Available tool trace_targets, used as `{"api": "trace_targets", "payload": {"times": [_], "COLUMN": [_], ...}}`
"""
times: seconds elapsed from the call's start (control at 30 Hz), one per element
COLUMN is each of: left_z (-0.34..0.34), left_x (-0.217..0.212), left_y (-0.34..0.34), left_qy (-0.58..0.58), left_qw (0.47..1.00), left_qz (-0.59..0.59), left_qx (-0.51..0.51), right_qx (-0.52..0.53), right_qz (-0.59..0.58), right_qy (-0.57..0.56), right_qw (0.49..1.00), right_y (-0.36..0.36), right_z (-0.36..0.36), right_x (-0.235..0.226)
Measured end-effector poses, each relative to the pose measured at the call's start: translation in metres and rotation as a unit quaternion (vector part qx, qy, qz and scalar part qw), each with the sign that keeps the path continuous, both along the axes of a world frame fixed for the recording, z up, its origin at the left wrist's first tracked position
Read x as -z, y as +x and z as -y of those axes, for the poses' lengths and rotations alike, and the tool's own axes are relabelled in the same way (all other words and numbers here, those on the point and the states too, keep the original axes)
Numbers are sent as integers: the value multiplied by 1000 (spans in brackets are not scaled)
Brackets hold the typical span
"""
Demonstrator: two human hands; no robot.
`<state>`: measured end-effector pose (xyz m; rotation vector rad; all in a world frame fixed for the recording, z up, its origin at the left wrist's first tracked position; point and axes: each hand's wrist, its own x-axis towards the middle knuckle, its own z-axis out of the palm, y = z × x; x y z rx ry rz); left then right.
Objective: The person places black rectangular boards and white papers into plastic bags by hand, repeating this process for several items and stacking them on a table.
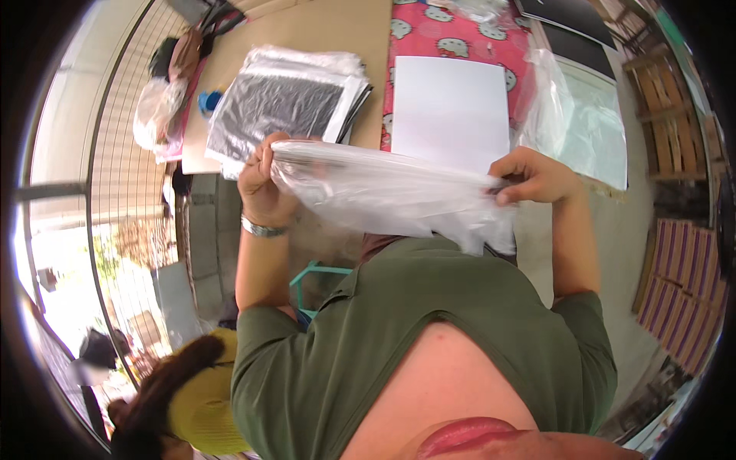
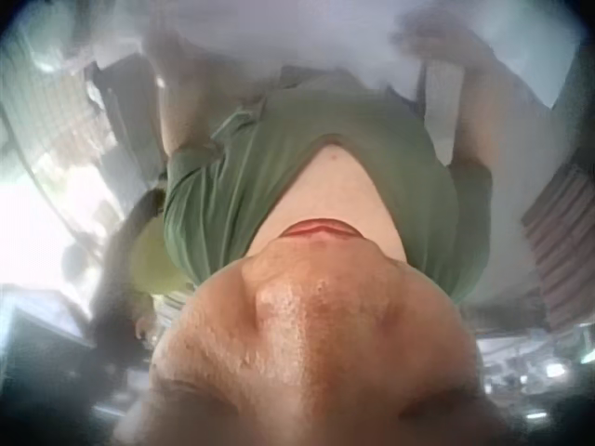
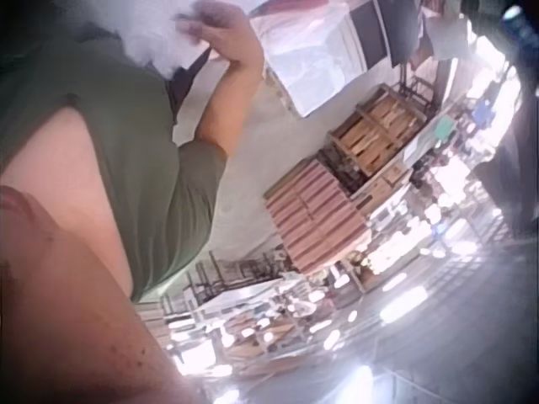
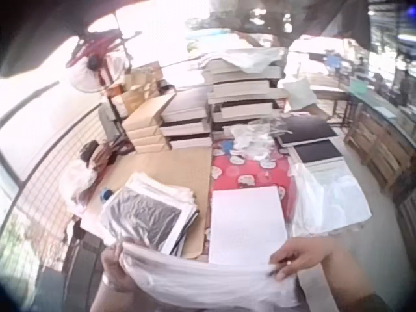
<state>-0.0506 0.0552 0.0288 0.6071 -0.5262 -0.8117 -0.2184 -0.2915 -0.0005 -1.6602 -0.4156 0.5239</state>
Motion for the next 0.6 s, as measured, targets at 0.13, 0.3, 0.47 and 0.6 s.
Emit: {"api": "trace_targets", "payload": {"times": [0.13,0.3,0.47,0.6], "left_z": [19,40,38,75], "left_x": [33,42,46,83], "left_y": [-22,-11,26,38], "left_qy": [132,317,157,233], "left_qw": [979,929,967,933], "left_qz": [-37,124,-203,102], "left_qx": [150,147,1,254], "right_qx": [334,413,87,349], "right_qz": [122,4,-35,79], "right_qy": [357,270,45,429], "right_qw": [864,870,995,829], "right_y": [-5,9,16,30], "right_z": [15,7,53,54], "right_x": [16,-15,-6,19]}}
